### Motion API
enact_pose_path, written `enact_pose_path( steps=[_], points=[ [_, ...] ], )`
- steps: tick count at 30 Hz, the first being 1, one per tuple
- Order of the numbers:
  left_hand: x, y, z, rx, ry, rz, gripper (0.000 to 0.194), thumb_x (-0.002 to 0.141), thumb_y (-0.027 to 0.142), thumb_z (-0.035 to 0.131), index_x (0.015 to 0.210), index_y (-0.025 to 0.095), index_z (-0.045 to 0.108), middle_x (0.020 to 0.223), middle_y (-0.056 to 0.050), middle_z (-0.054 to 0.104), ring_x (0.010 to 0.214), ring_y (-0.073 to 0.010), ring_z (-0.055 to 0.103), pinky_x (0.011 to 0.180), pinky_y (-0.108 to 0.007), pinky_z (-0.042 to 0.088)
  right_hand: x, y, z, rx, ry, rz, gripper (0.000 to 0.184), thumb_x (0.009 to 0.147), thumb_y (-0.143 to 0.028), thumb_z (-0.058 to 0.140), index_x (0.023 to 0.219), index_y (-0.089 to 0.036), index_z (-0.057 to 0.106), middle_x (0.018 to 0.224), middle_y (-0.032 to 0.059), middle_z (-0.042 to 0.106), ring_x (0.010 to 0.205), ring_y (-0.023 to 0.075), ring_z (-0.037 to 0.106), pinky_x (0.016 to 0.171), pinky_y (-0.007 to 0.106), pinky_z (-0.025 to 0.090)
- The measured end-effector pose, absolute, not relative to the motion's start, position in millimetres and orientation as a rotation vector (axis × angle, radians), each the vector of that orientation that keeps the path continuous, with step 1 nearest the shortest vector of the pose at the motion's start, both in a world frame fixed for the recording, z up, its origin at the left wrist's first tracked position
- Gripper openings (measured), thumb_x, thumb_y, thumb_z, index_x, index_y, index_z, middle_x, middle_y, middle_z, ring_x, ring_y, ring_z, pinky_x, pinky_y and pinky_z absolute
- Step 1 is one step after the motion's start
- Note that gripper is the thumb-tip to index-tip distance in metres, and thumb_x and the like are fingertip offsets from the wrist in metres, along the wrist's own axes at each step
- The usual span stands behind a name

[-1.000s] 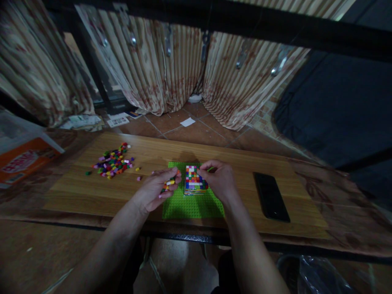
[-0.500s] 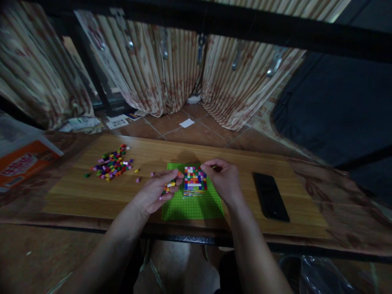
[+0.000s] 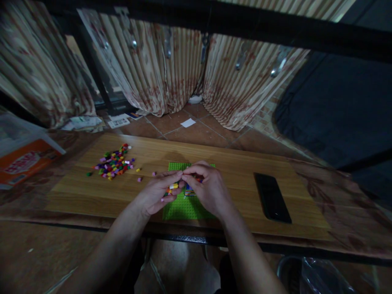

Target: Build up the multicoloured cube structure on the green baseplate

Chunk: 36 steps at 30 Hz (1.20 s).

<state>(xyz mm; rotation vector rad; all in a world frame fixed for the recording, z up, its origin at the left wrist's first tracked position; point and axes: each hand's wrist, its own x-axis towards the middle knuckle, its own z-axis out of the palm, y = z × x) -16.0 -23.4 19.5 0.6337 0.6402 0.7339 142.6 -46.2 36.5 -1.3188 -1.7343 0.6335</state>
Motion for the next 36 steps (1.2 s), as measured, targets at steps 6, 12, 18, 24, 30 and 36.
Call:
enact_pose_path(
  steps=[6, 12, 18, 24, 30, 36],
  points=[
    [-17.2, -22.7, 21.1, 0.610, 0.664, 0.736, 0.026, 0.070, 0.033, 0.078, 0.076, 0.010, 0.065, 0.065, 0.001, 0.052, 0.044, -0.0008, 0.039, 0.032, -0.011, 0.014, 151.7, -44.2, 38.7, -1.343, -1.723, 0.615, 0.011, 0.085, -0.028, 0.062, 0.083, -0.021, 0.071, 0.085, 0.0037, 0.068, 0.080, 0.0162, 0.064, 0.070, 0.029, 0.049],
    [-20.2, -20.1, 21.0, 0.564, 0.699, 0.789, 0.021, 0.075, 0.028, 0.073, 0.080, 0.008, 0.069, 0.065, 0.001, 0.049, 0.043, 0.0003, 0.037, 0.032, -0.011, 0.015, 185.9, -38.1, 34.8, -1.465, -1.666, 0.477, 0.013, 0.083, -0.031, 0.063, 0.080, -0.020, 0.070, 0.086, 0.0040, 0.068, 0.080, 0.0181, 0.063, 0.072, 0.031, 0.049],
    [-19.7, -19.1, 19.8, 0.533, 0.727, 0.807, 0.019, 0.076, 0.026, 0.072, 0.079, 0.008, 0.068, 0.067, 0.000, 0.051, 0.043, 0.0006, 0.037, 0.032, -0.011, 0.015, 180.4, -40.3, 42.2, -1.476, -1.874, 0.344, 0.010, 0.085, -0.024, 0.060, 0.079, -0.021, 0.068, 0.090, 0.0048, 0.065, 0.088, 0.0190, 0.062, 0.081, 0.033, 0.048],
    [-20.0, -20.0, 22.8, 0.525, 0.744, 0.808, 0.013, 0.079, 0.021, 0.067, 0.079, 0.008, 0.067, 0.066, 0.000, 0.051, 0.043, 0.0005, 0.037, 0.032, -0.010, 0.015, 165.7, -38.7, 37.8, -1.518, -2.060, 0.172, 0.013, 0.086, -0.019, 0.057, 0.079, -0.020, 0.068, 0.092, 0.0076, 0.065, 0.090, 0.0219, 0.060, 0.082, 0.036, 0.048],
    [-21.0, -20.4, 24.4, 0.538, 0.754, 0.808, 0.013, 0.082, 0.019, 0.063, 0.078, 0.007, 0.067, 0.069, -0.002, 0.053, 0.043, 0.0008, 0.037, 0.032, -0.010, 0.017, 163.8, -36.9, 30.7, -1.552, -2.019, 0.079, 0.012, 0.084, -0.018, 0.060, 0.077, -0.020, 0.070, 0.089, 0.0072, 0.066, 0.087, 0.0218, 0.062, 0.080, 0.035, 0.049],
    [-21.5, -19.7, 22.8, 0.535, 0.739, 0.813, 0.016, 0.079, 0.023, 0.067, 0.078, 0.007, 0.068, 0.065, 0.001, 0.049, 0.042, 0.0002, 0.037, 0.032, -0.010, 0.016, 164.4, -35.0, 24.2, -1.532, -1.936, 0.103, 0.009, 0.080, -0.017, 0.064, 0.074, -0.020, 0.070, 0.083, 0.0046, 0.066, 0.078, 0.0184, 0.063, 0.073, 0.031, 0.049]
  ],
)
